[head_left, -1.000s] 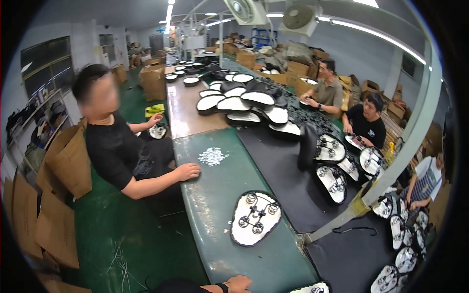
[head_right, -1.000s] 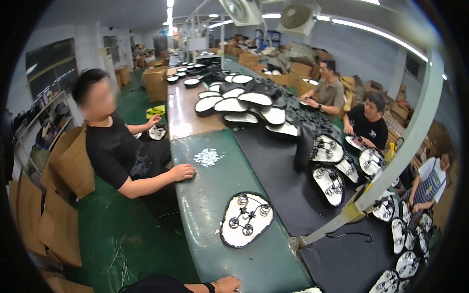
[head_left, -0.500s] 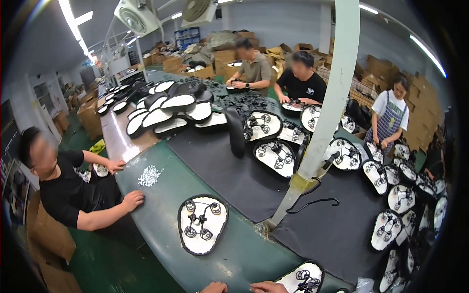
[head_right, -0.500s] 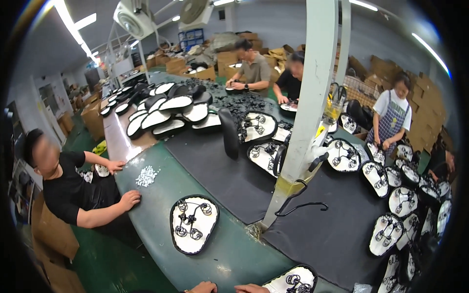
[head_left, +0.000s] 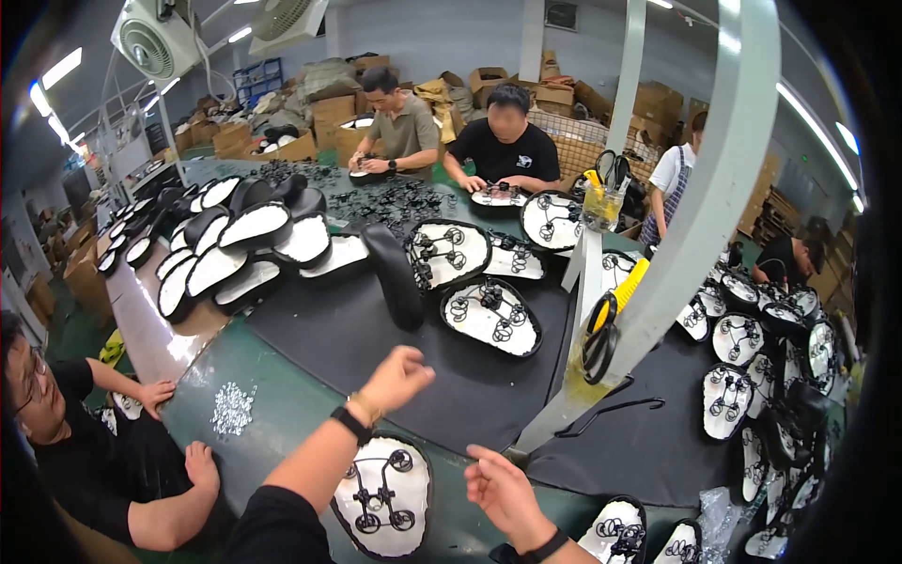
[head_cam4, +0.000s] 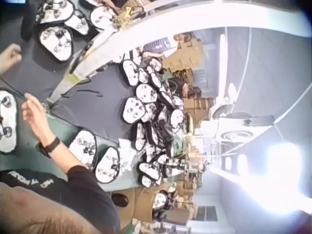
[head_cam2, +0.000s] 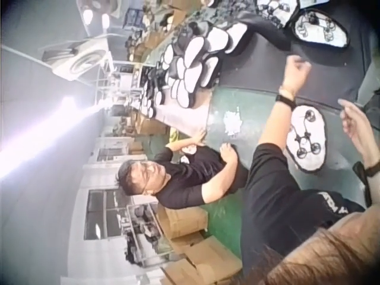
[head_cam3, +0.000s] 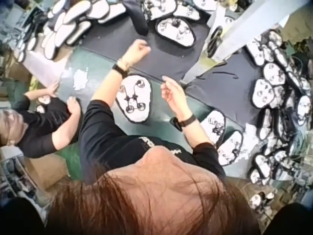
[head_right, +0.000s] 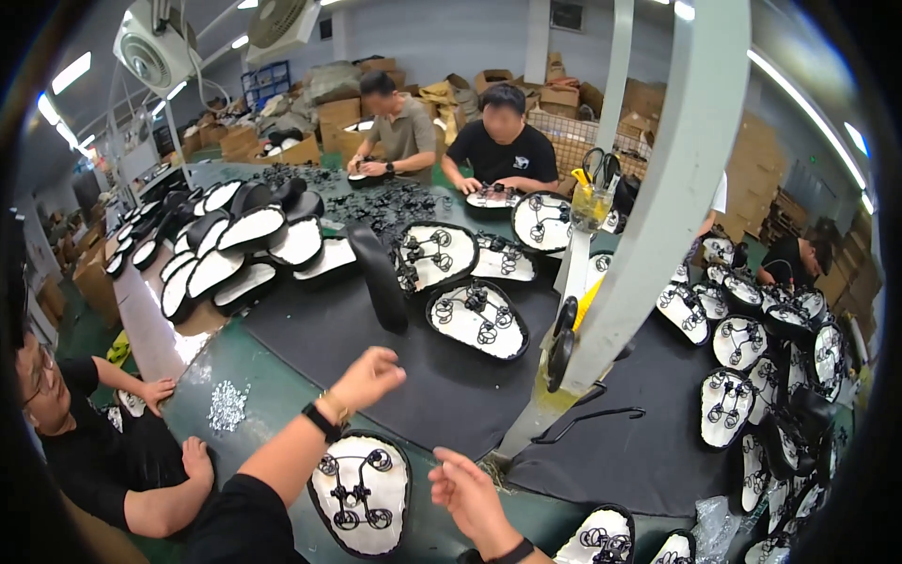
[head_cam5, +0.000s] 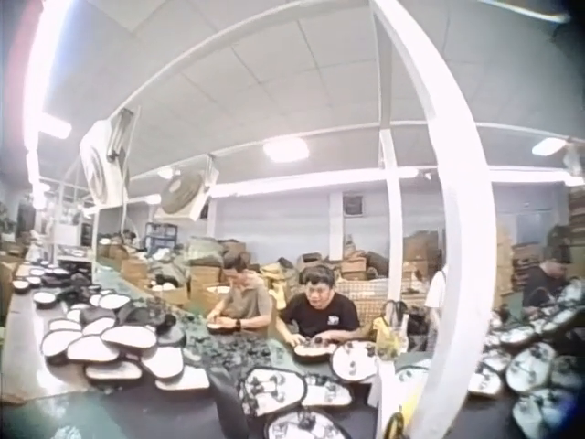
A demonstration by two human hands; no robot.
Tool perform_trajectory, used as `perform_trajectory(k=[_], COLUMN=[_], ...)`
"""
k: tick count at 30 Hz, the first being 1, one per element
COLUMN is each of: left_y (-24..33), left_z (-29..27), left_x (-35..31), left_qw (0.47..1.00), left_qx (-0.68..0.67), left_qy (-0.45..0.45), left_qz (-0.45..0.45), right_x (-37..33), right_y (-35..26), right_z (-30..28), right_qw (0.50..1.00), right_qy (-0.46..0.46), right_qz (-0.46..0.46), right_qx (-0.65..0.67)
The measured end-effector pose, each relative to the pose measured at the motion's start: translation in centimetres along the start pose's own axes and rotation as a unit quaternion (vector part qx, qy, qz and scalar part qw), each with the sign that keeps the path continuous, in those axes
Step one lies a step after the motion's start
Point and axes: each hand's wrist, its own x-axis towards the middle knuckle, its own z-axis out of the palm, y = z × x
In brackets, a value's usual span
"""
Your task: The person picks up a bicycle seat, places it on the table, and presses small metal washers onto the metal frame by hand. After finishing, the person places the seat into a cardboard box and reaches for another to repeat the process.
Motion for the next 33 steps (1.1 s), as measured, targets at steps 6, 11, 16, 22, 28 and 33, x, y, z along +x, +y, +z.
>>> perform_trajectory(k=[6,11,16,22,28,33], left_y=[-5.0,-5.7,-6.5,-10.2,-15.0,-13.2], left_z=[-2.2,-1.8,-1.4,-5.3,-12.7,-15.1], left_x=[13.5,19.8,22.0,21.0,9.7,1.0], left_qw=[0.972,0.939,0.931,0.939,0.894,0.886], left_qx=[0.116,0.093,0.066,-0.108,-0.374,-0.395], left_qy=[0.178,0.300,0.332,0.317,0.131,0.093], left_qz=[-0.097,-0.141,-0.135,-0.079,-0.210,-0.223], right_x=[14.3,25.9,33.6,36.5,27.2,15.8], right_y=[0.8,-0.3,-4.1,-3.9,0.7,3.1], right_z=[-3.9,-7.4,-7.5,-8.7,-6.8,-8.8], right_qw=[0.980,0.950,0.937,0.933,0.962,0.972], right_qy=[0.141,0.257,0.292,0.302,0.252,0.203], right_qz=[0.016,-0.072,-0.086,-0.142,-0.031,0.112], right_qx=[0.143,0.164,0.172,0.139,0.101,0.034])
